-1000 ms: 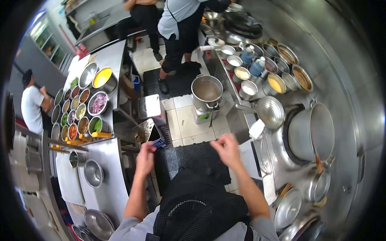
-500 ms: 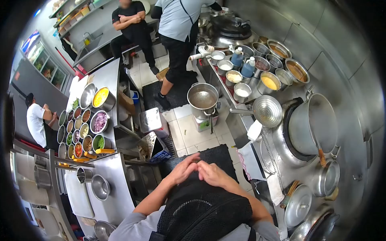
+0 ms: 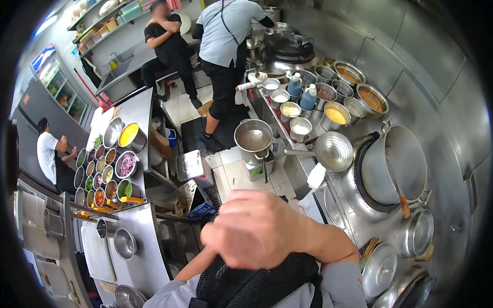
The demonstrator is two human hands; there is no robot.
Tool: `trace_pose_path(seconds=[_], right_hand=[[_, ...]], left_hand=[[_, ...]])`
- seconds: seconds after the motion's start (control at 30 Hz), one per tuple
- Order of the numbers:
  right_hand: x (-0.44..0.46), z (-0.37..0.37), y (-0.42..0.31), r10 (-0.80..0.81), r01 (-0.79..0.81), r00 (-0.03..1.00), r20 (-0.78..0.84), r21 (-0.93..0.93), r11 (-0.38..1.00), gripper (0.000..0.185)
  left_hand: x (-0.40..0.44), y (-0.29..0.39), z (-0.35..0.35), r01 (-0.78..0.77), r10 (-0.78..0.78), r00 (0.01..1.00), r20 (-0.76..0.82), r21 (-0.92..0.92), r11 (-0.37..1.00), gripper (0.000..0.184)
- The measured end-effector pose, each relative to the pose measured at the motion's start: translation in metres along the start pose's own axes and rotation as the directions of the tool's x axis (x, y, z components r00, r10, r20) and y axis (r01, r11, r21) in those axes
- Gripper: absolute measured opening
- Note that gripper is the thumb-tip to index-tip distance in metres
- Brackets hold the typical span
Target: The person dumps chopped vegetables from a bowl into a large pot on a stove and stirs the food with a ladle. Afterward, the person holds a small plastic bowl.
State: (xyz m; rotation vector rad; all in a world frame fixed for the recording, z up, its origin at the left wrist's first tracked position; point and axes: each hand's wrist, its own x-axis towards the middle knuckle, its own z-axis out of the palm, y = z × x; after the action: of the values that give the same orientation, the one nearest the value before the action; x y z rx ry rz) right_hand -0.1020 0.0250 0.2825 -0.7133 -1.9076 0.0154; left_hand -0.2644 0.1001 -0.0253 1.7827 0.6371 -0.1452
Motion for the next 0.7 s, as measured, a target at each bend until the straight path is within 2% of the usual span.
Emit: trace_pose_path(seconds=[0.03,0.1,0.13,0.2,0.27,0.3,0.37,0.47,0.57,0.6,0.67,0.7], right_hand=[[0.007,-0.002,-0.005,0.005,-0.005,1.000,-0.003,0.001,1.000,0.012],[0.013,-0.003,-0.014,-0.094,0.094,0.995,-0.012,0.011,0.995,0.011],[0.015,-0.003,-0.020,-0.121,0.121,0.993,-0.017,0.014,0.993,0.011],[0.020,-0.003,-0.025,-0.162,0.162,0.986,-0.037,-0.004,0.987,0.014],[0.025,0.000,-0.026,-0.186,0.186,0.981,-0.053,-0.009,0.983,0.017],[0.031,0.005,-0.022,-0.291,0.283,0.947,-0.135,-0.070,0.956,0.017],[0.034,0.009,-0.021,-0.396,0.374,0.894,-0.209,-0.139,0.917,0.019],[0.029,0.013,-0.028,-0.315,0.291,0.914,-0.257,-0.129,0.948,0.018],[0.028,0.011,-0.027,-0.364,0.349,0.904,-0.226,-0.106,0.931,0.018],[0.023,0.013,-0.031,-0.282,0.273,0.930,-0.237,-0.070,0.959,0.017],[0.014,0.014,-0.030,-0.183,0.182,0.952,-0.246,-0.025,0.983,0.016],[0.005,0.015,-0.029,-0.110,0.114,0.973,-0.203,0.007,0.993,0.013]], left_hand=[[0.000,-0.001,-0.002,-0.074,0.074,0.997,0.007,0.020,0.997,0.057],[-0.009,-0.007,0.000,-0.211,0.209,0.977,0.035,0.051,0.976,0.056],[-0.014,-0.009,0.001,-0.203,0.201,0.979,0.046,0.044,0.978,0.056],[-0.019,-0.012,-0.004,-0.165,0.169,0.985,-0.038,0.074,0.983,0.056],[-0.018,-0.024,-0.004,-0.205,0.209,0.976,-0.053,0.072,0.976,0.057],[-0.019,-0.027,-0.003,-0.180,0.185,0.982,-0.044,0.101,0.978,0.057],[-0.016,-0.029,-0.005,-0.157,0.163,0.986,-0.035,0.132,0.979,0.058],[-0.019,-0.031,-0.002,-0.177,0.183,0.983,-0.034,0.134,0.975,0.057],[-0.029,-0.014,-0.006,-0.185,0.189,0.982,-0.026,0.127,0.975,0.057],[-0.046,0.018,-0.014,-0.151,0.153,0.988,-0.030,0.063,0.987,0.057],[-0.049,0.037,-0.021,-0.105,0.105,0.994,-0.026,-0.012,0.994,0.056],[-0.048,0.036,-0.020,-0.072,0.072,0.996,-0.045,0.014,0.997,0.056]])
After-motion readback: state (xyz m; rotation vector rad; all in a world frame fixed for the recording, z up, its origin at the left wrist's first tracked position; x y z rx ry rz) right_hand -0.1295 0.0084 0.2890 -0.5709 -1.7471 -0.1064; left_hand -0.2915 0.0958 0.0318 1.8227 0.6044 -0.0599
